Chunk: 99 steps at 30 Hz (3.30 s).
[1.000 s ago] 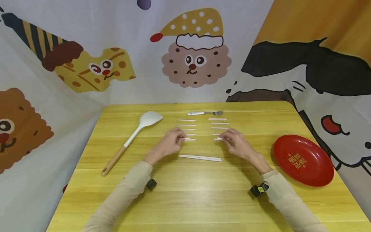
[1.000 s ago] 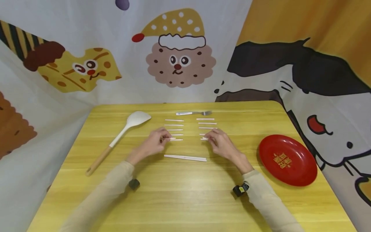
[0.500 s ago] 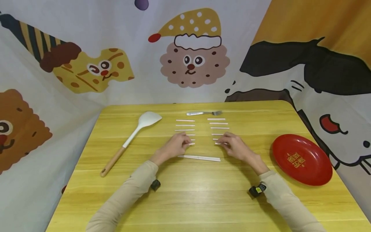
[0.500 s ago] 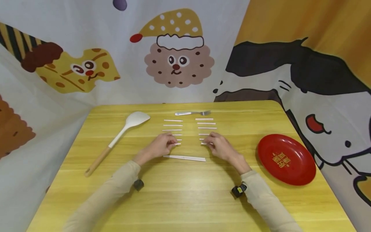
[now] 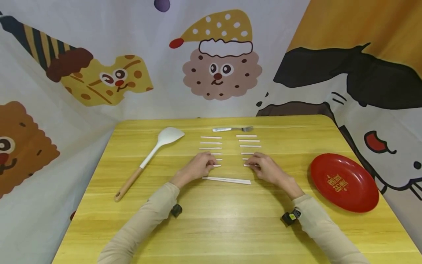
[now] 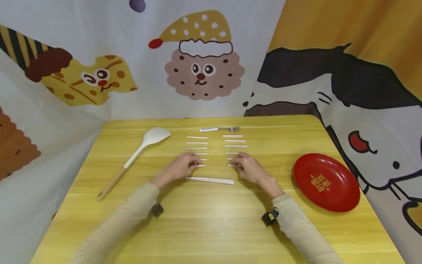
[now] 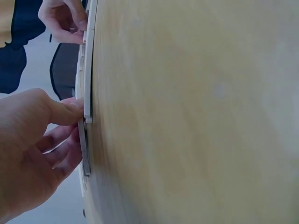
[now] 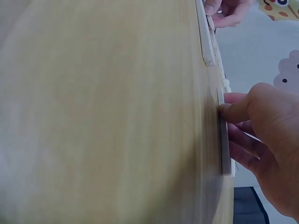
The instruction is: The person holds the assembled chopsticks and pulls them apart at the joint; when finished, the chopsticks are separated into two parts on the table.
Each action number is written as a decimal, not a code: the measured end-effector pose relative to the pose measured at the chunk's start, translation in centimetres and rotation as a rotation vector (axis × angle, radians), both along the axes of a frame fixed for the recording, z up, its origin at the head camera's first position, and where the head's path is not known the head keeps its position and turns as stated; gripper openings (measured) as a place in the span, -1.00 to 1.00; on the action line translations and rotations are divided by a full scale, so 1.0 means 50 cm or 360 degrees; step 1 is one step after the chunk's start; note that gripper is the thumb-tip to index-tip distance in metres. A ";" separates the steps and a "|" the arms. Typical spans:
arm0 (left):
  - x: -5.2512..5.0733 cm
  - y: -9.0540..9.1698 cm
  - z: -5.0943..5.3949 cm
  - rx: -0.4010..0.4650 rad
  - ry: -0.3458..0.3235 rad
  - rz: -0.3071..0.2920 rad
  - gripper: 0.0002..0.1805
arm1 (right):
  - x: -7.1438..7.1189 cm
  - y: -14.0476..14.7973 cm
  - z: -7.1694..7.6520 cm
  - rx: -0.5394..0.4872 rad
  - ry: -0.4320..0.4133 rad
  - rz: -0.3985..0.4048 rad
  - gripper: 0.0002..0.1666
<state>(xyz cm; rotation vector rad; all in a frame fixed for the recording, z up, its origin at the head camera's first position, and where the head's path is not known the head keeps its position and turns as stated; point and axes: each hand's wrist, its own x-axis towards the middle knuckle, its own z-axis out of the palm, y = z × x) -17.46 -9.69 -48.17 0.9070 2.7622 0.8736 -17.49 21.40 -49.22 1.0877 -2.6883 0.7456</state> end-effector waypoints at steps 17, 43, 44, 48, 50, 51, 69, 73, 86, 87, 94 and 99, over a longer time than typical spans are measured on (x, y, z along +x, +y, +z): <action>0.015 0.006 0.033 0.0025 -0.0008 -0.0014 -0.82 | 0.010 -0.030 0.041 -0.0074 -0.0050 0.0018 -0.73; 0.053 0.033 0.027 -0.0161 -0.0123 -0.0235 -0.87 | 0.065 -0.116 0.037 0.0035 -0.0449 0.0242 -0.77; 0.053 0.033 0.025 -0.0163 -0.0108 -0.0240 -0.87 | 0.066 -0.117 0.036 0.0031 -0.0448 0.0245 -0.77; 0.056 0.035 0.025 -0.0163 -0.0082 -0.0246 -0.88 | 0.066 -0.119 0.032 0.0017 -0.0434 0.0254 -0.79; 0.058 0.035 0.027 -0.0169 -0.0080 -0.0241 -0.88 | 0.066 -0.120 0.031 0.0008 -0.0440 0.0250 -0.79; 0.059 0.035 0.028 -0.0173 -0.0085 -0.0237 -0.89 | 0.065 -0.120 0.030 0.0006 -0.0441 0.0251 -0.79; 0.061 0.039 0.032 -0.0066 -0.0041 -0.0208 -0.91 | 0.061 -0.121 0.034 -0.0057 -0.0195 0.0246 -0.75; 0.061 0.041 0.041 0.0050 0.0054 -0.0178 -0.90 | 0.059 -0.128 0.046 -0.0136 -0.0159 0.0208 -0.80; 0.062 0.037 0.054 0.0261 0.0106 -0.0147 -0.85 | 0.058 -0.143 0.056 -0.0270 -0.0125 0.0255 -0.76; 0.062 0.036 0.056 0.0277 0.0101 -0.0141 -0.84 | 0.058 -0.143 0.056 -0.0290 -0.0114 0.0259 -0.76; 0.062 0.034 0.061 0.0286 0.0091 -0.0115 -0.82 | 0.062 -0.143 0.055 -0.0381 -0.0115 0.0263 -0.74; 0.065 0.033 0.063 0.0300 -0.0019 -0.0112 -0.81 | 0.067 -0.138 0.047 -0.0418 -0.0151 0.0268 -0.73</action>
